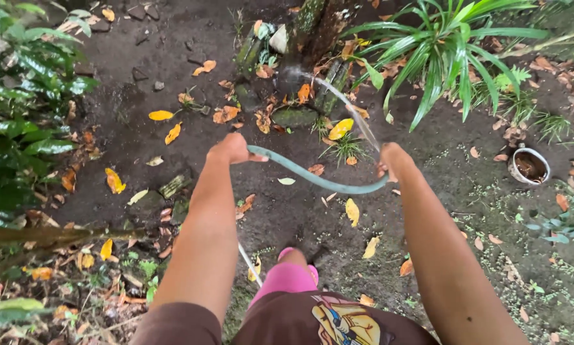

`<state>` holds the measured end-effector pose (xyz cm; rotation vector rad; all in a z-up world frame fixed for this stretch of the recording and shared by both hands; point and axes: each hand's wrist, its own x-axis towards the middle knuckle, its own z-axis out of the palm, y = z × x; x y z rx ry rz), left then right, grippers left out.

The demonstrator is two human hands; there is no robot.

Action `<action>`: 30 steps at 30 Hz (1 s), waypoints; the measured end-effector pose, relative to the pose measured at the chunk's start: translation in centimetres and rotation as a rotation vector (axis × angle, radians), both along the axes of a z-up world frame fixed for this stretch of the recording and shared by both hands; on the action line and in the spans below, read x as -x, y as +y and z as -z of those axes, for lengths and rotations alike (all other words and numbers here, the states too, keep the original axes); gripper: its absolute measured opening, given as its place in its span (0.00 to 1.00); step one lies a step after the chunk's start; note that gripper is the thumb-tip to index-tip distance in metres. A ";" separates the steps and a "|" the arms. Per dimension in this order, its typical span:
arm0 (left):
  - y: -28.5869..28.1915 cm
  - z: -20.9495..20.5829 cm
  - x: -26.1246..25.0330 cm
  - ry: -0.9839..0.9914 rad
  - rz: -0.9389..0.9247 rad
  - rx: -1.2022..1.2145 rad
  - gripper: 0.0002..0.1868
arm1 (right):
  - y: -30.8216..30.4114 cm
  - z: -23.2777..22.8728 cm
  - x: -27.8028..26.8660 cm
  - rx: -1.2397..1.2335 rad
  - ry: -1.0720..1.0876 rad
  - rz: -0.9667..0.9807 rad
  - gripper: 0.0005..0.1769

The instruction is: Watering various plants and trees in a garden using a hose.

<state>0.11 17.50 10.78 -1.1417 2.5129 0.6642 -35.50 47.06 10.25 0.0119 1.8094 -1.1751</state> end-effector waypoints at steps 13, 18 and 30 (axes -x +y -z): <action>-3.5 -0.3 3.1 0.012 0.140 0.009 0.47 | -3.0 -2.7 0.9 -0.194 0.077 0.026 0.21; -1.4 -3.0 3.7 -0.042 0.231 0.062 0.41 | -0.8 2.0 5.3 -0.125 -0.035 -0.048 0.19; 7.4 -5.6 6.1 -0.098 0.275 0.122 0.33 | 6.2 -6.9 2.6 -0.149 0.190 -0.109 0.19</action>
